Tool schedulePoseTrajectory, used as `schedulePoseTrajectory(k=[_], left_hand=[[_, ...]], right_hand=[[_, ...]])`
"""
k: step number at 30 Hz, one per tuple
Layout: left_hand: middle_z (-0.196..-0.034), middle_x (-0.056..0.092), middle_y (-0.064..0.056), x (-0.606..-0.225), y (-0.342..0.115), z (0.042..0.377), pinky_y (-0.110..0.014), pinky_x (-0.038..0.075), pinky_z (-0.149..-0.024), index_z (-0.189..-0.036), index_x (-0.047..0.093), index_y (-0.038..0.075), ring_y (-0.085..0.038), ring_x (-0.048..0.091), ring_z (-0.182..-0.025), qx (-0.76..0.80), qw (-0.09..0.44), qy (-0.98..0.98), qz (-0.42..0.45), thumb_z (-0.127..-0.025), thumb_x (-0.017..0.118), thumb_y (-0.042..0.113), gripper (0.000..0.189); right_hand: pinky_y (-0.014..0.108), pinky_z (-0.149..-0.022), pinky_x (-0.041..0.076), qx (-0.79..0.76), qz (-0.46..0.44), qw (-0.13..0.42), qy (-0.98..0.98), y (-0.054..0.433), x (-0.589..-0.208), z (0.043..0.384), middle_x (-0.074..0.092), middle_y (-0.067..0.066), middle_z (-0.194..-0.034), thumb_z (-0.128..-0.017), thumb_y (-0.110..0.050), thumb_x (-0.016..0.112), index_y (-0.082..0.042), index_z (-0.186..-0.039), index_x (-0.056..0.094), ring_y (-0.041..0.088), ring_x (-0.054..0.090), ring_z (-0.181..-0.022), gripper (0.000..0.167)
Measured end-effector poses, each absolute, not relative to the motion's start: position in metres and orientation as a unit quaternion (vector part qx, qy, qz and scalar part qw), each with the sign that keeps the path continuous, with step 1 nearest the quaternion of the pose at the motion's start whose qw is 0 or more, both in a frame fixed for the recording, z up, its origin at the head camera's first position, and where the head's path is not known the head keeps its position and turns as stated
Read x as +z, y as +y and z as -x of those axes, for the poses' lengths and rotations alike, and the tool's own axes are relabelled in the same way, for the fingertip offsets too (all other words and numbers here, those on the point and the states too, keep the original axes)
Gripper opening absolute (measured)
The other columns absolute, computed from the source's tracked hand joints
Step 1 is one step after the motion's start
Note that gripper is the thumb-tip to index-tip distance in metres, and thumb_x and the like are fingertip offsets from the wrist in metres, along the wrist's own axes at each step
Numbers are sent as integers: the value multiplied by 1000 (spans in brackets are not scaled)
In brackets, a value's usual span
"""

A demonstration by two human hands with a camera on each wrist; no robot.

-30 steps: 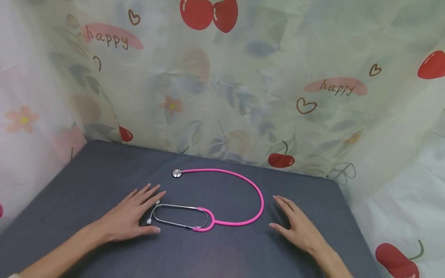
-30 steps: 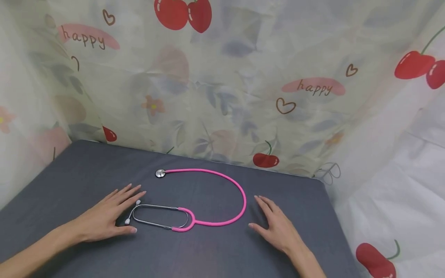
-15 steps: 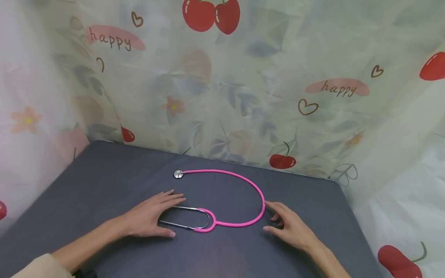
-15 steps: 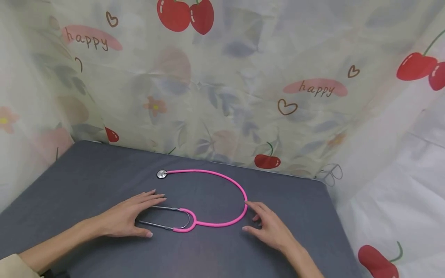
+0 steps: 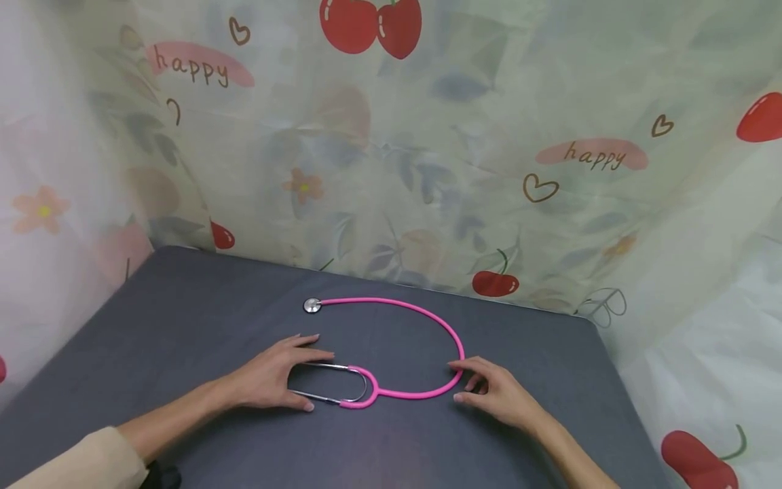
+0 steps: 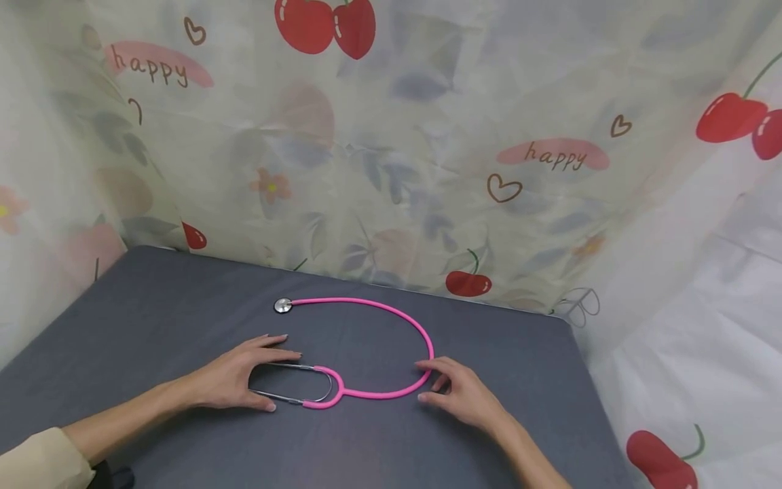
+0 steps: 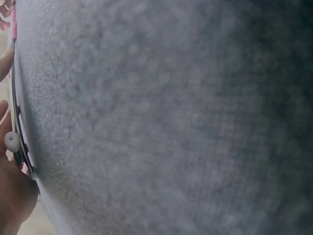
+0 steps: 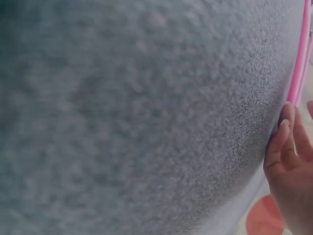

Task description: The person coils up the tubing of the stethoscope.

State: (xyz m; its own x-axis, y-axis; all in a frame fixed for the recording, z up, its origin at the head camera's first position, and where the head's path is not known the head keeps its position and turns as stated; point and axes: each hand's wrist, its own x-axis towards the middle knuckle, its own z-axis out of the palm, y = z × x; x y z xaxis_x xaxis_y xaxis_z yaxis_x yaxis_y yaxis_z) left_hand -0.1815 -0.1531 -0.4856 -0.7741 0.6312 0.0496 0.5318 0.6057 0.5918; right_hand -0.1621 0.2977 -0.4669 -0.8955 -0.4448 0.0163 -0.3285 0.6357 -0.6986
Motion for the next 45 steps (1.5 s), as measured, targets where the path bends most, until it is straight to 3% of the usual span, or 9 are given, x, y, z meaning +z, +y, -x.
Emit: schedulePoseTrajectory(k=[4, 13, 17, 23, 26, 29, 36, 42, 45], left_hand=[[-153, 42, -7, -491, -155, 183, -67, 31, -104, -141, 56, 36, -37, 31, -142, 314, 79, 890, -321, -71, 85, 53, 78], [-147, 48, 18, -499, -155, 186, -62, 26, -109, -139, 60, 29, -25, 29, -144, 314, 53, 883, -345, -75, 82, 52, 71], [-146, 50, 15, -500, -154, 186, -63, 27, -108, -136, 63, 28, -27, 31, -144, 323, 42, 879, -348, -77, 82, 48, 65], [-135, 60, 12, -496, -153, 186, -62, 21, -112, -132, 66, 23, -30, 40, -140, 320, 10, 878, -356, -77, 85, 38, 60], [-130, 63, 11, -492, -152, 186, -61, 19, -114, -131, 66, 25, -27, 45, -136, 311, -2, 884, -349, -78, 85, 38, 59], [-129, 64, 8, -489, -152, 186, -56, 27, -113, -131, 66, 27, -22, 52, -130, 310, -9, 886, -344, -79, 84, 39, 56], [-116, 69, 12, -481, -154, 187, -34, 52, -88, -131, 65, 24, -6, 64, -103, 339, -15, 871, -355, -81, 83, 34, 55], [-104, 71, 15, -478, -155, 189, -22, 48, -65, -129, 66, 24, 1, 57, -69, 352, -3, 871, -342, -80, 83, 33, 52], [-100, 70, 18, -477, -155, 189, -20, 44, -59, -128, 67, 25, 1, 50, -60, 350, 2, 873, -338, -80, 83, 35, 52]], right_hand=[[25, -67, 51, -366, 221, 86, 900, 297, -471, 167, 64, 2, -116, -83, -22, 82, -17, -126, 67, 11, 62, -80, 47], [24, -68, 48, -325, 251, 70, 909, 292, -477, 172, 60, -5, -97, -81, -16, 83, -20, -109, 72, 10, 55, -76, 30], [24, -65, 46, -325, 252, 63, 909, 291, -476, 172, 59, -6, -87, -81, -18, 83, -21, -101, 73, 10, 54, -73, 23], [25, -68, 48, -351, 256, 62, 899, 294, -473, 171, 60, -8, -91, -84, -23, 81, -26, -93, 76, 12, 55, -79, 11], [29, -69, 51, -393, 285, 42, 873, 295, -472, 171, 63, -1, -95, -84, -16, 80, -20, -94, 76, 17, 59, -85, 11], [29, -67, 53, -431, 310, 27, 847, 296, -470, 173, 65, 6, -96, -83, -7, 79, -12, -94, 75, 20, 61, -86, 14], [26, -65, 52, -450, 275, 22, 849, 293, -458, 175, 66, 4, -88, -84, -5, 78, -11, -94, 75, 14, 59, -78, 12], [28, -61, 53, -477, 245, 33, 843, 287, -447, 177, 66, 2, -86, -88, -15, 76, -15, -97, 75, 17, 60, -70, 9], [29, -58, 52, -488, 244, 28, 837, 284, -443, 179, 64, 3, -82, -90, -15, 74, -14, -100, 76, 23, 59, -66, 10]])
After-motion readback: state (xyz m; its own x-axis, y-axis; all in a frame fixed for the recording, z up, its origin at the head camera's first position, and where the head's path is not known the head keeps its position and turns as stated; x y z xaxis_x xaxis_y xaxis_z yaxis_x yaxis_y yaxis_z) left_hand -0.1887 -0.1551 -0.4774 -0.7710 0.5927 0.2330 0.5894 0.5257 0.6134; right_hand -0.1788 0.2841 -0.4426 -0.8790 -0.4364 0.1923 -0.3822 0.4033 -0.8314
